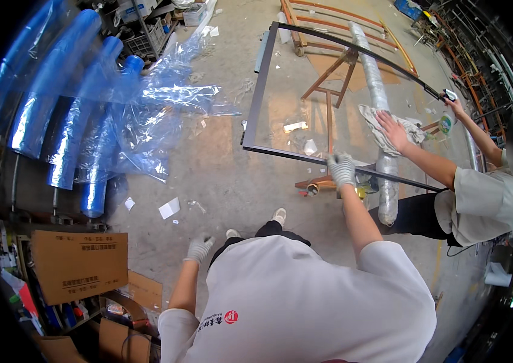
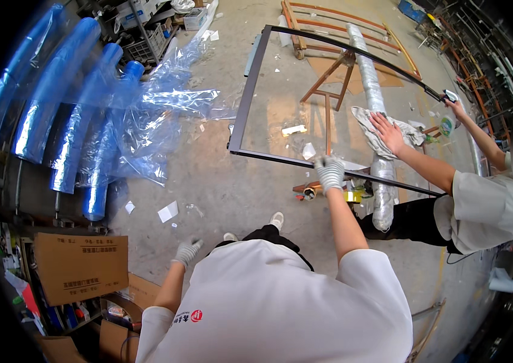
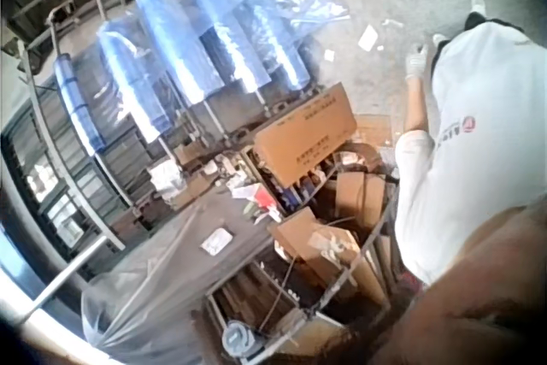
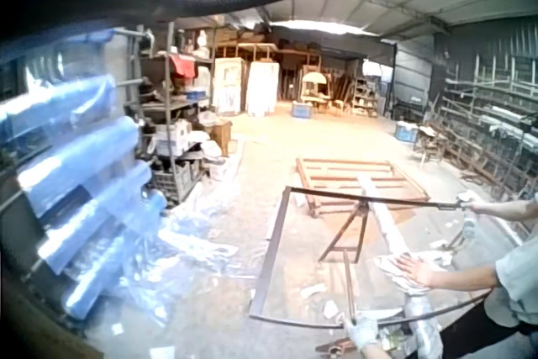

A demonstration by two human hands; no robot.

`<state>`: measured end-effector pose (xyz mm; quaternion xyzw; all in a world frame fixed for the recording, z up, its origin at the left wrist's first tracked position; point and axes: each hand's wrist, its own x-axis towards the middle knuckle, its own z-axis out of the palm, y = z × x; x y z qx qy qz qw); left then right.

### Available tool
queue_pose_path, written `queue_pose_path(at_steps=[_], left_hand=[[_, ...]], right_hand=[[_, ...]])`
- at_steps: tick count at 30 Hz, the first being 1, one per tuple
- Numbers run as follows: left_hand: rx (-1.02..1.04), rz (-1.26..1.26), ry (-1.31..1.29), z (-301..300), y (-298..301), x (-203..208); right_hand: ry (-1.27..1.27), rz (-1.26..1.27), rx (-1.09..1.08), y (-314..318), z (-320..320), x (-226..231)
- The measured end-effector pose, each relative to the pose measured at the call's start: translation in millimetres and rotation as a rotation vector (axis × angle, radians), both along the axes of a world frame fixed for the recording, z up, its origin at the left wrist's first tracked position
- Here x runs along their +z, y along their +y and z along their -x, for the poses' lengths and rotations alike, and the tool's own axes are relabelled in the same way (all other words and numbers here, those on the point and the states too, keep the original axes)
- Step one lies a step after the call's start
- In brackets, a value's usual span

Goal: The person prepares a large glass pane by wiping it with a cloth after a co-worker sprays it, uses an air duster to clean the surface, reviews a document, and applies small circular labels along the bottom edge of the glass.

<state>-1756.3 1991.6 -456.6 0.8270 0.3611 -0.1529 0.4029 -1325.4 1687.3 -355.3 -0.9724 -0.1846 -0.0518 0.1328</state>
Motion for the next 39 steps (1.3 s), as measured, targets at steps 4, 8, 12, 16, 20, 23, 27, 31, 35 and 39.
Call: queue_pose_path(at_steps=[4, 8, 12, 16, 20, 23, 27, 31, 35, 39], left_hand=[[-0.056, 0.028, 0.137, 29, -2, -24], [0.105, 0.147, 0.057, 47, 0, -32], [0.241, 0.360, -0.012, 88, 23, -77], [0.081, 0.253, 0.090, 115, 49, -121], [0.099, 0.202, 0.189, 84, 52, -61], [0.023, 0.144, 0.259, 54, 55, -62], [-0.027, 0.180, 0.047, -2, 39, -66], [0.236, 0.567, -0.239, -97, 13, 75], [0.230, 1.056, -0.782, -142, 2, 309], [0.099, 0.892, -1.458, -111, -16, 398]], right_hand=[[0.092, -0.066, 0.098, 73, 53, 26], [-0.096, -0.184, 0.494, 114, 115, 10], [0.371, 0.170, 0.832, 119, 173, -34], [0.592, 0.228, 0.589, 72, 205, -46], [0.790, 0.225, 0.182, 11, 203, -53], [0.797, 0.223, 0.057, -13, 197, -55], [0.933, 0.188, 0.127, -15, 179, -80], [0.987, 0.174, 0.307, 26, 151, -85], [0.890, 0.159, 0.522, 95, 115, -71], [0.854, 0.202, 0.799, 143, 100, -73]])
